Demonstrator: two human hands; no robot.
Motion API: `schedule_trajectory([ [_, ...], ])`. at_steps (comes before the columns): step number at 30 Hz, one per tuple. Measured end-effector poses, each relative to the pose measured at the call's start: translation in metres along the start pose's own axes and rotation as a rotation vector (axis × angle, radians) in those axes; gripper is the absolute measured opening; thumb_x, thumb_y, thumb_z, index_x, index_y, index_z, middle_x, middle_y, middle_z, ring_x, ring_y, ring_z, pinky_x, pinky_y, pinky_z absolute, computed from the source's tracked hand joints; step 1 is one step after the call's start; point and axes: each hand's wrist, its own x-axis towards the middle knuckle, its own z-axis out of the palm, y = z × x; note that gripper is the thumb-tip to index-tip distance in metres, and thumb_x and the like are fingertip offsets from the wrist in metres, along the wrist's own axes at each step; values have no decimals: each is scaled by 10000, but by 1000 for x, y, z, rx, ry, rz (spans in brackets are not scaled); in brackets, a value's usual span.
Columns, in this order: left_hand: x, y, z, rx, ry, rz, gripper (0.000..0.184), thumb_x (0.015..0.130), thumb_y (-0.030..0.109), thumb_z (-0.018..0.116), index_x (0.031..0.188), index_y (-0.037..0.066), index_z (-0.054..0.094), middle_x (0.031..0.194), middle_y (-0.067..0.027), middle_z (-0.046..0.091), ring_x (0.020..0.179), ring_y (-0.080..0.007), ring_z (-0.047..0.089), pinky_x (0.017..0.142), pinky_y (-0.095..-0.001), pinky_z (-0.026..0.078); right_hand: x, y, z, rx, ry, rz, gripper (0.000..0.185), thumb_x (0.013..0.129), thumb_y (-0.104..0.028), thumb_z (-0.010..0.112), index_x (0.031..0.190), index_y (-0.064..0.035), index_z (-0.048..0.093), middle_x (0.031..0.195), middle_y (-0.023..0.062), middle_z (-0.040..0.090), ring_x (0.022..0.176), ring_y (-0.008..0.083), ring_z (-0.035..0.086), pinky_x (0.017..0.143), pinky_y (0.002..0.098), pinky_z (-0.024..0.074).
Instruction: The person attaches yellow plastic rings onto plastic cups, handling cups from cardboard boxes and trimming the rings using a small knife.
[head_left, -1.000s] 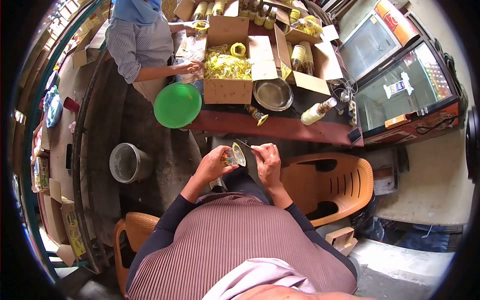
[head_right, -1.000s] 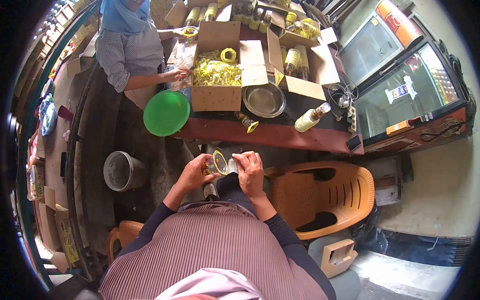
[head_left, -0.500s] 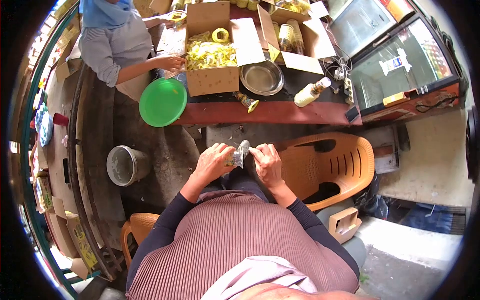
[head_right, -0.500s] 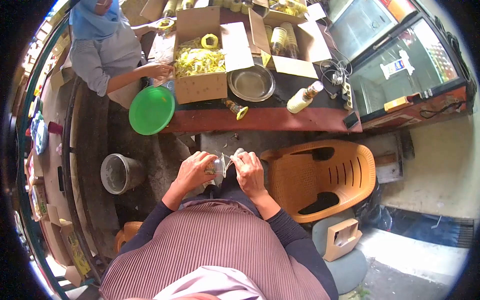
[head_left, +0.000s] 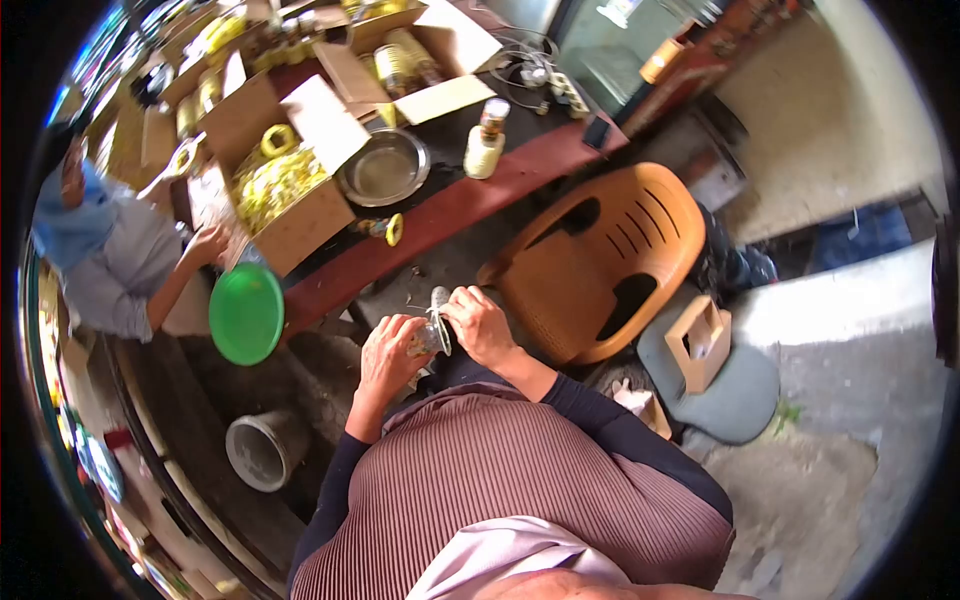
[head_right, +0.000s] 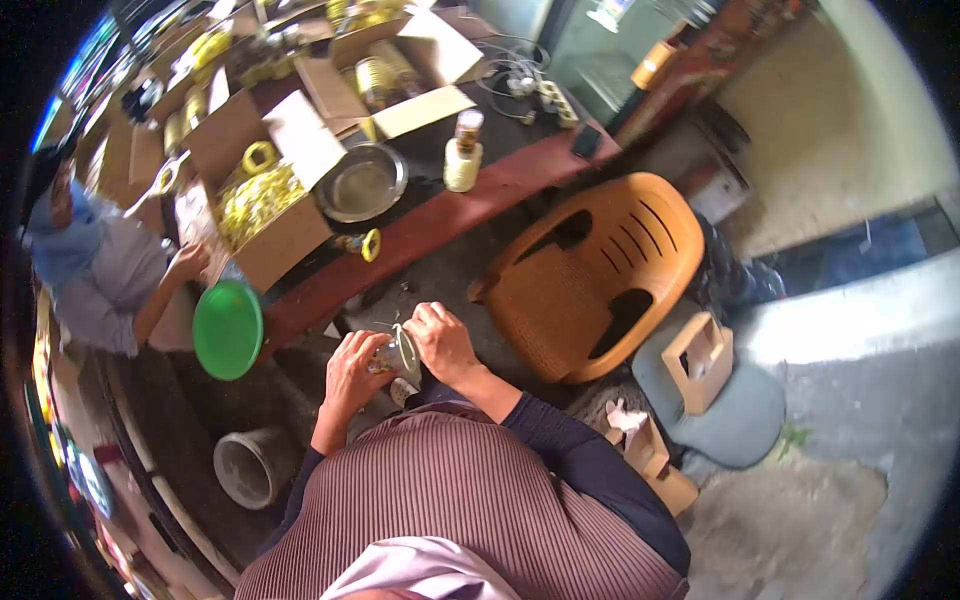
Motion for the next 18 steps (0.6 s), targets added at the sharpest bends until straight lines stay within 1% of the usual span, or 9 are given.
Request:
schedule_trajectory([
  [1, 3, 2, 2, -11, -21, 41, 496, 590, 186, 805, 1035, 94, 608, 979, -63, 604, 928, -261, 581, 781, -370, 485, -3, 2, -1, 1, 13, 25, 55, 796, -102, 601, 832, -79, 636, 841, 55, 544, 863, 226, 558, 754, 347, 494],
  [4, 11, 9, 5, -46, 9, 30, 477, 590, 165, 808, 1015, 68, 614, 969, -80, 617, 920, -275, 585, 773, -371, 485, -13, 4, -13, 6, 121, 97, 52, 804, -97, 616, 832, -59, 638, 847, 66, 547, 841, 237, 558, 750, 349, 492],
  [7, 20, 10, 13, -56, -16, 95, 483, 586, 166, 815, 1014, 64, 616, 964, -84, 620, 911, -282, 589, 772, -382, 485, -27, 2, -29, -9, 202, 173, 61, 794, -73, 626, 844, -41, 642, 841, 72, 545, 830, 241, 556, 744, 358, 489],
  [13, 42, 27, 31, -58, -128, 218, 485, 581, 161, 815, 1011, 69, 610, 943, -82, 611, 887, -284, 583, 762, -384, 480, -53, 19, -44, 3, 251, 239, 74, 794, -58, 610, 854, -40, 649, 855, 76, 540, 837, 244, 556, 746, 364, 487],
  [16, 52, 36, 36, -52, -109, 261, 496, 567, 166, 816, 1009, 77, 608, 949, -78, 601, 890, -281, 578, 762, -381, 479, -51, 29, -41, -47, 239, 261, 81, 785, -54, 596, 844, -51, 652, 852, 76, 544, 838, 247, 559, 744, 363, 488],
  [18, 58, 40, 39, -50, -85, 282, 506, 557, 169, 814, 1012, 86, 609, 966, -75, 596, 903, -278, 575, 771, -380, 479, -45, 37, -44, -20, 229, 254, 78, 776, -57, 597, 833, -55, 651, 843, 76, 548, 834, 254, 564, 730, 365, 491],
])
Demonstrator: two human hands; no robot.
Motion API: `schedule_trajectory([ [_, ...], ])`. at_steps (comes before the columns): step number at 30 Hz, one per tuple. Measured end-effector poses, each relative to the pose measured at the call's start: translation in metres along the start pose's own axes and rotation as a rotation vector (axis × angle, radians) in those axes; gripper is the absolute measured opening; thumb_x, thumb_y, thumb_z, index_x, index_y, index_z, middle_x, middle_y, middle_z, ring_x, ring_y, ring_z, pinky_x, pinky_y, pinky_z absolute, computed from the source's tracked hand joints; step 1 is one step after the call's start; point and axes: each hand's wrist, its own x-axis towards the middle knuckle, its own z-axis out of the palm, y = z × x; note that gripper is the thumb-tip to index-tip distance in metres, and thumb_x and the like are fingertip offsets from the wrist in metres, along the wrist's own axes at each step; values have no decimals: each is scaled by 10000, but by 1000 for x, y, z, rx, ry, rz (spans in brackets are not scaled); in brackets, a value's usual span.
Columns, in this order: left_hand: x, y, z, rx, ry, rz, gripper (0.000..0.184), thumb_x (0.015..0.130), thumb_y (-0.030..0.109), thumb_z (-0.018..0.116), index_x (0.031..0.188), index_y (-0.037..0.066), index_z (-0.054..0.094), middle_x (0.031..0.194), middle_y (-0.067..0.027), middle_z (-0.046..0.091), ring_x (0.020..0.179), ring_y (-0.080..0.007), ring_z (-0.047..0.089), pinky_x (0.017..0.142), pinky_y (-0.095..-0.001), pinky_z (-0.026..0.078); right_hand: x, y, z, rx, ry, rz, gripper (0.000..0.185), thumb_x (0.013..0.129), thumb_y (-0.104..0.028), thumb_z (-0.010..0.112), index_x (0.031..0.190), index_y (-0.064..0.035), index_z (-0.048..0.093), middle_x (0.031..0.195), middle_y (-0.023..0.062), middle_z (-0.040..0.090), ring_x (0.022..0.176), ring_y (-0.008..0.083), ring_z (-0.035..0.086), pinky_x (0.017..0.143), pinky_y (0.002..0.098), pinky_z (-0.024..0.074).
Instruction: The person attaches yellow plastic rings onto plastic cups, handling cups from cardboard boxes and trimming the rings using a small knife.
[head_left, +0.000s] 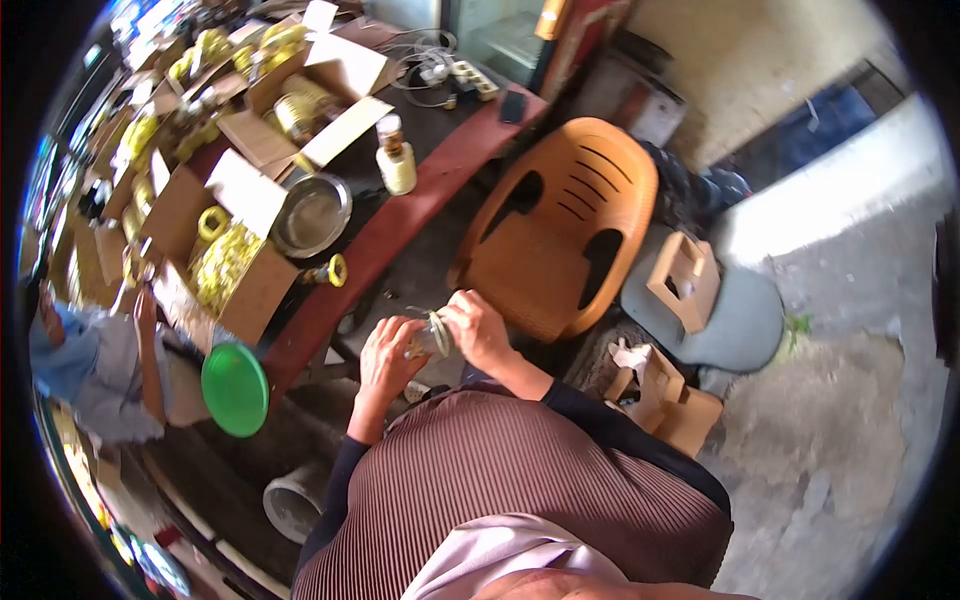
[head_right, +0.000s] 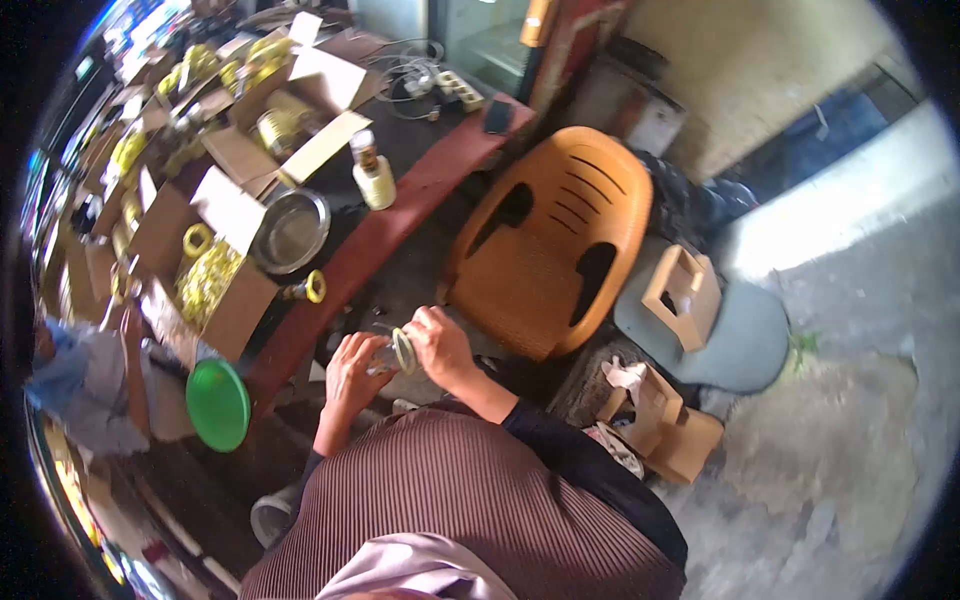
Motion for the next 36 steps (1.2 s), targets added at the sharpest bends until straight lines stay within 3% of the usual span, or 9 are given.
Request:
schedule_trajectory([
  [7, 33, 11, -2, 63, 84, -109, 501, 566, 154, 803, 1029, 101, 619, 993, -62, 602, 943, -263, 574, 820, -379, 465, 36, 22, -38, 45, 63, -51, 126, 752, -9, 657, 872, -44, 667, 821, 71, 573, 808, 241, 579, 697, 353, 490],
  [14, 46, 21, 13, 218, 152, -66, 503, 570, 146, 789, 1044, 135, 620, 997, -18, 608, 990, -211, 576, 986, -418, 390, 52, 45, -53, 22, -3, -226, 169, 730, 1, 677, 886, -63, 665, 813, 56, 559, 775, 237, 555, 694, 350, 482],
  [19, 46, 26, 26, 277, 177, -130, 497, 579, 157, 786, 1046, 133, 619, 981, -17, 607, 962, -215, 580, 988, -420, 389, 64, 51, -48, -17, -35, -294, 141, 742, -14, 658, 874, -63, 658, 816, 56, 559, 791, 236, 560, 701, 353, 485],
  [22, 44, 26, 36, 337, 193, -156, 496, 582, 156, 785, 1049, 135, 617, 970, -20, 607, 955, -217, 583, 991, -420, 387, 75, 57, -39, -38, -155, -303, 63, 805, -98, 618, 836, -70, 665, 851, 45, 569, 855, 228, 563, 738, 350, 499],
  [29, 38, 33, 45, 397, 287, -180, 456, 622, 146, 759, 1049, 140, 597, 1017, -25, 588, 977, -222, 564, 987, -431, 385, 80, 90, 6, 15, -380, -337, 63, 777, -67, 616, 762, -64, 678, 840, 75, 581, 880, 253, 588, 753, 375, 520],
  [31, 40, 34, 40, 415, 329, -219, 451, 629, 144, 756, 1049, 138, 592, 1030, -29, 585, 983, -228, 560, 983, -433, 386, 86, 80, -5, 50, -392, -324, 43, 769, -76, 642, 797, -69, 674, 849, 69, 579, 878, 255, 588, 758, 374, 518],
  [33, 38, 34, 36, 412, 414, -285, 443, 630, 140, 753, 1041, 126, 589, 1034, -38, 589, 988, -245, 557, 971, -435, 388, 93, 70, -18, 107, -257, -280, 67, 770, -86, 665, 836, -73, 664, 858, 61, 573, 870, 249, 586, 744, 370, 513],
  [36, 35, 32, 35, 430, 462, -301, 418, 633, 133, 746, 1023, 117, 597, 1027, -42, 591, 985, -255, 555, 966, -437, 388, 103, 56, -35, 147, -218, -391, 71, 783, -90, 666, 850, -75, 649, 848, 52, 553, 845, 241, 571, 737, 362, 502],
])
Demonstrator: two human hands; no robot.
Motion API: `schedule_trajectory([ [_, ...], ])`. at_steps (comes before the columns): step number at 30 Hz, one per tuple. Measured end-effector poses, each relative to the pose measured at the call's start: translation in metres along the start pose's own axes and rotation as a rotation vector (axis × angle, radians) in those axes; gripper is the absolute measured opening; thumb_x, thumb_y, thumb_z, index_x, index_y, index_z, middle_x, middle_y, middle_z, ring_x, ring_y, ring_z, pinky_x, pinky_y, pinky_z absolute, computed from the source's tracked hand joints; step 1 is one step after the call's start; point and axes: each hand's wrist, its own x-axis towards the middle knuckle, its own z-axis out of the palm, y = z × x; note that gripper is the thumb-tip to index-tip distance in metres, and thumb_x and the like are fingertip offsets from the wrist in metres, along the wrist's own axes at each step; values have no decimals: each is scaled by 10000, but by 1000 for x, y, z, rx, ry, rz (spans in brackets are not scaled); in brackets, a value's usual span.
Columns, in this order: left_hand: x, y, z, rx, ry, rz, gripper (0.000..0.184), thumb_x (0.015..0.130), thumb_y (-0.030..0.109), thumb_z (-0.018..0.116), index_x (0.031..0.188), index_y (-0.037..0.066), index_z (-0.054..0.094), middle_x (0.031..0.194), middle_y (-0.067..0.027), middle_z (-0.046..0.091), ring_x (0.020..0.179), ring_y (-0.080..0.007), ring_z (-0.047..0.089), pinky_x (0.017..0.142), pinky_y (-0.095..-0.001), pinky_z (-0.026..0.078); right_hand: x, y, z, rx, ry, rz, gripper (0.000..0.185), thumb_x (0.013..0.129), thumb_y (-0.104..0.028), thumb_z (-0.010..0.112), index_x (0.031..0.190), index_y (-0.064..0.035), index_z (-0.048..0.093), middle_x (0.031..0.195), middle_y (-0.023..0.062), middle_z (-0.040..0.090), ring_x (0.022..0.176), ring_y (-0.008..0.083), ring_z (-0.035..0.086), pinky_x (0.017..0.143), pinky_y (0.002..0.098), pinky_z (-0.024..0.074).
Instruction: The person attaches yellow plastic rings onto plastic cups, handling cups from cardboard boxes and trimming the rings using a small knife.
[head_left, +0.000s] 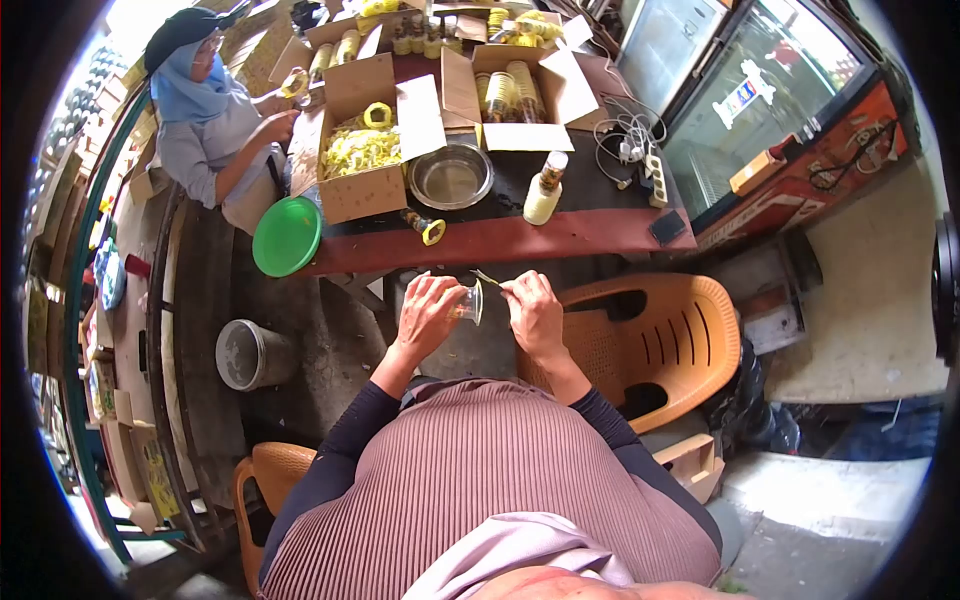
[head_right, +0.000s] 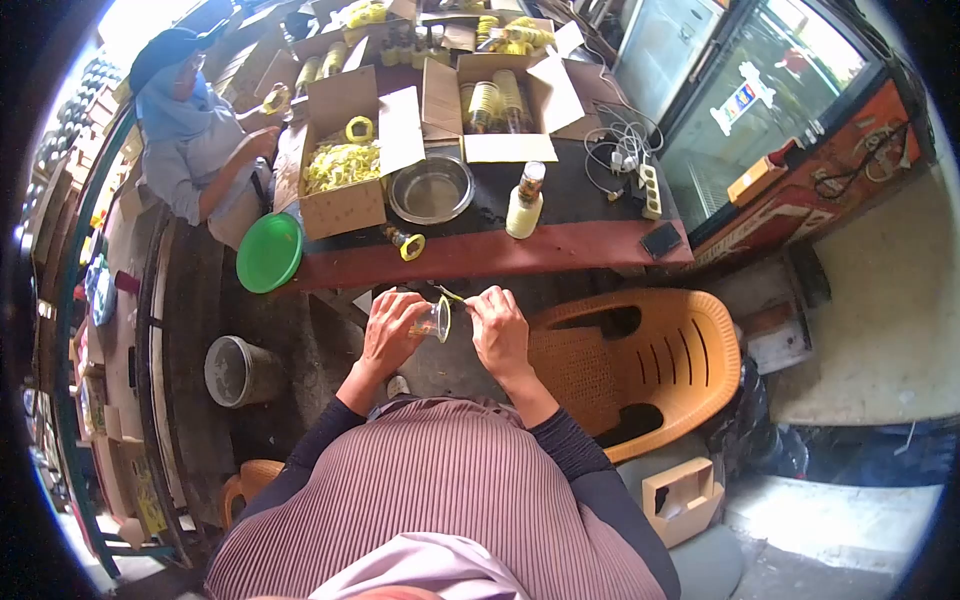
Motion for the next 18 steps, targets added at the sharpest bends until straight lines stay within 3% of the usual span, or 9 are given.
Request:
schedule_trajectory([
  [11, -25, -20, 17, 162, 4, -33, 360, 668, 144, 721, 1016, 153, 627, 1007, 1, 601, 967, -181, 573, 1022, -430, 354, 32, 2, 39, -210, -203, -190, 81, 788, -110, 569, 791, -73, 641, 859, 75, 566, 877, 244, 577, 763, 355, 510],
  [17, -18, -80, 22, 201, -23, -11, 278, 693, 149, 704, 966, 161, 652, 976, 7, 616, 931, -169, 586, 1026, -426, 349, 82, 0, 93, -236, -339, -164, 137, 820, -125, 542, 777, -49, 647, 879, 109, 592, 893, 275, 593, 721, 402, 525],
  [18, -14, -94, 21, 200, -31, 3, 284, 693, 158, 707, 970, 157, 647, 979, 7, 616, 932, -165, 587, 1031, -424, 341, 95, -1, 109, -164, -331, -75, 176, 845, -148, 530, 782, -39, 653, 879, 128, 599, 881, 297, 595, 709, 426, 523],
])
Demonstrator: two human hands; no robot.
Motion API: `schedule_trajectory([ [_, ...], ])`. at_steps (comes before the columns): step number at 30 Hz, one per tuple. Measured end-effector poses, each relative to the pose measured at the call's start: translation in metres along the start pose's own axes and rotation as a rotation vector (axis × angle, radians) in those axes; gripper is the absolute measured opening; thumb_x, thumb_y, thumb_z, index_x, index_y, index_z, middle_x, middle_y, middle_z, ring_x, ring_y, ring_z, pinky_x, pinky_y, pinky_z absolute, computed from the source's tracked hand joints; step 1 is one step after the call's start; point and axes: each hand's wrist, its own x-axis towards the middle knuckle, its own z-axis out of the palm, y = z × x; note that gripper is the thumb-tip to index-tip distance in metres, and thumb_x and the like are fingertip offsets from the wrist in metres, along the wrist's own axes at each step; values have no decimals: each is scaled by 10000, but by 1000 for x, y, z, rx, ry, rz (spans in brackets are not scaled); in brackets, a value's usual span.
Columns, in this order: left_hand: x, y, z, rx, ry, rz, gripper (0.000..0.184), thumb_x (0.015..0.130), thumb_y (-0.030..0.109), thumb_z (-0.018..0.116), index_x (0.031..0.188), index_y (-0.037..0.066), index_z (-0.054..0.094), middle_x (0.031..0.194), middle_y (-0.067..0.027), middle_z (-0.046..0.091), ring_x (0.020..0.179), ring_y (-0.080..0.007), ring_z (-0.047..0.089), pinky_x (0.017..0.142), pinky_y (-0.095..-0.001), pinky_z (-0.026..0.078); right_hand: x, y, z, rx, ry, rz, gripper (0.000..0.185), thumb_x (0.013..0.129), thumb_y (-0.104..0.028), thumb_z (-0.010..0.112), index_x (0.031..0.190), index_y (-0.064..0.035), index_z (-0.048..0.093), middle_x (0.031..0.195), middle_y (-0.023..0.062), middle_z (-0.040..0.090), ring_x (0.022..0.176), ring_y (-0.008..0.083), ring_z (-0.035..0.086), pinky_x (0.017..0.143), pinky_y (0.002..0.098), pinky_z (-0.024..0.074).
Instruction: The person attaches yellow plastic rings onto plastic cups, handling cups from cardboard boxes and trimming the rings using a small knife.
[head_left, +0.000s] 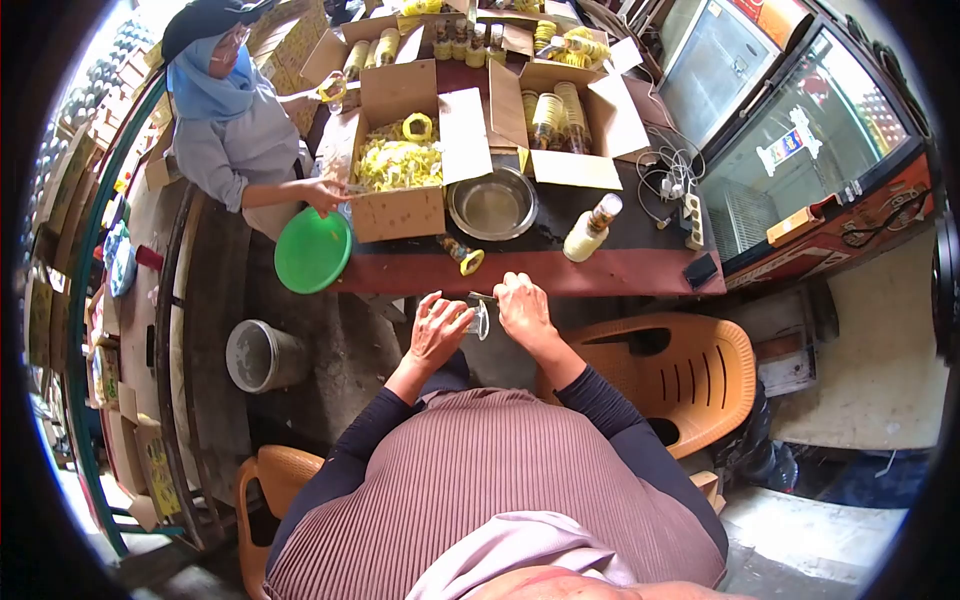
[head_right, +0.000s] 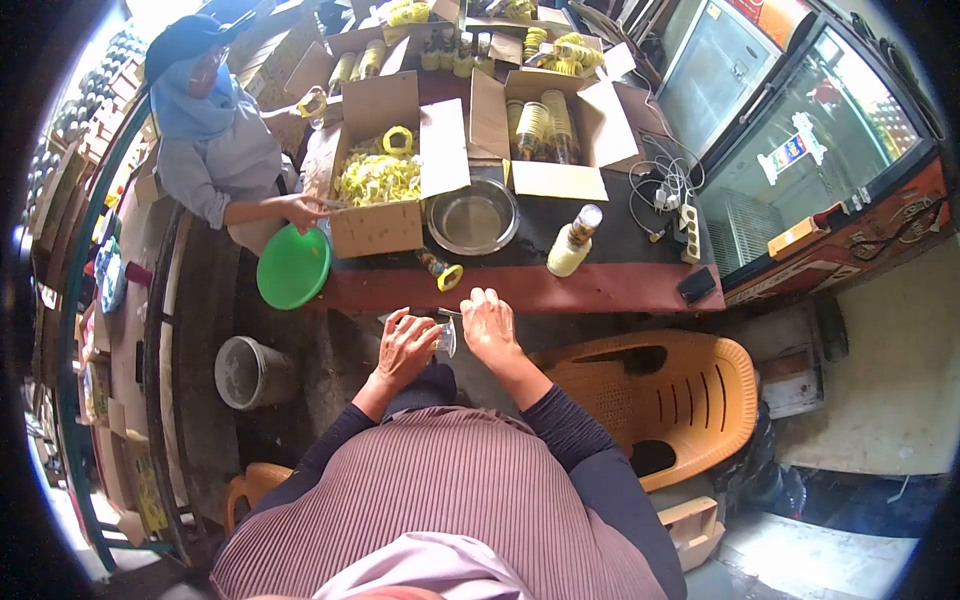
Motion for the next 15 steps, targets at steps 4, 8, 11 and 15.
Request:
schedule_trajectory([
  [4, 17, -57, 4, -29, -6, 32, 284, 701, 172, 700, 978, 155, 638, 965, 14, 609, 939, -156, 582, 1020, -423, 343, 47, -8, 19, -55, -49, -9, 192, 850, -160, 530, 796, -26, 656, 888, 150, 599, 879, 310, 593, 708, 429, 520],
  [8, 32, -109, 3, -48, -19, 71, 261, 707, 168, 688, 963, 162, 635, 961, 16, 612, 935, -161, 580, 1006, -417, 352, 90, -24, 30, -67, -71, 20, 186, 845, -155, 533, 792, -26, 655, 888, 149, 599, 879, 317, 591, 708, 437, 517],
  [11, 41, -140, 4, -100, -12, 95, 256, 700, 154, 684, 948, 164, 623, 942, 17, 596, 900, -164, 572, 977, -408, 374, 114, -39, 49, -62, 51, 62, 163, 830, -137, 541, 785, -23, 650, 883, 148, 597, 895, 310, 591, 719, 434, 518],
  [15, 51, -171, 6, -167, -24, 87, 260, 679, 143, 689, 924, 160, 603, 937, 16, 601, 895, -173, 574, 945, -400, 390, 131, -46, 59, -56, -32, 186, 118, 804, -112, 562, 767, -44, 651, 890, 144, 607, 881, 312, 605, 758, 421, 515],
])
